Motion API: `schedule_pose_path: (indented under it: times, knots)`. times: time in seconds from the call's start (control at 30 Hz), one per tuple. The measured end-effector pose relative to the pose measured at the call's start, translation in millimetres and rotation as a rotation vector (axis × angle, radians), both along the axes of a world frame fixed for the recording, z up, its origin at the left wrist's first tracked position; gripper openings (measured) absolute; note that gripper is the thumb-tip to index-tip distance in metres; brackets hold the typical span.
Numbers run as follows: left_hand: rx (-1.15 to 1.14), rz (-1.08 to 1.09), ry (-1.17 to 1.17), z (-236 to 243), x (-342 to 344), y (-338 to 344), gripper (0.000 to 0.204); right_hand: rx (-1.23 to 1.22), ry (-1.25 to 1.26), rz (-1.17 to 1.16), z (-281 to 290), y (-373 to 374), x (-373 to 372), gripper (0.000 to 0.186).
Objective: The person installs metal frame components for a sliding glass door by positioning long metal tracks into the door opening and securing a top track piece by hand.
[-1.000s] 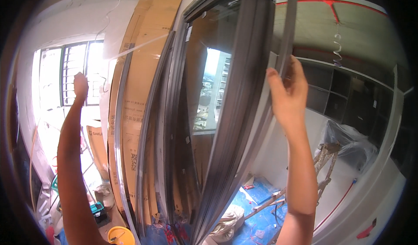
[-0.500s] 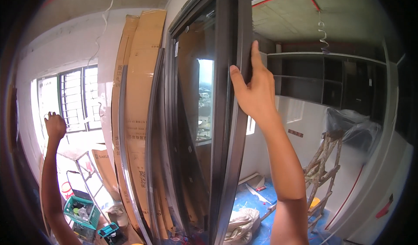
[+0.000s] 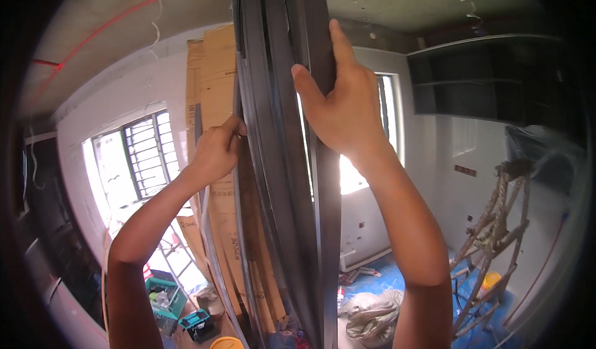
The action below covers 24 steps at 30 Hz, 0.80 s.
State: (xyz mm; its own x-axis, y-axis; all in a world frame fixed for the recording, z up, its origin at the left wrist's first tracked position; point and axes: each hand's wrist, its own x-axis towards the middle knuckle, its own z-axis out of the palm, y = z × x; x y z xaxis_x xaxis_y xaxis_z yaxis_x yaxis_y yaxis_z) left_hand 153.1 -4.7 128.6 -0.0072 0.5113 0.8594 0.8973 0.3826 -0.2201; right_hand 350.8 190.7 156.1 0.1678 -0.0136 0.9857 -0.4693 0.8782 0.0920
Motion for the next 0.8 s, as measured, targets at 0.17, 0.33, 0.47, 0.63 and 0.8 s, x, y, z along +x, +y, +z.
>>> schedule_pose_path:
  times: [0.17, 0.33, 0.47, 0.63, 0.8]
  knots:
    - [0.091, -0.050, -0.648, -20, 55, 14, 0.034, 0.066, 0.050, 0.123, -8, 30, 15, 0.067]
    - [0.105, 0.099, -0.814, -29, 86, 35, 0.033, -0.010, -0.097, 0.235, -4, 55, 16, 0.078]
    - [0.235, -0.017, -0.767, -37, 85, 35, 0.029, 0.008, -0.025, 0.254, -6, 66, 14, 0.079]
    - [0.224, -0.029, -0.830, -35, 125, 35, 0.029, -0.070, -0.030, 0.427, -10, 80, 22, 0.078]
    - [0.183, 0.062, -0.817, -33, 167, 22, 0.026, -0.107, -0.042, 0.695, -11, 87, 41, 0.074]
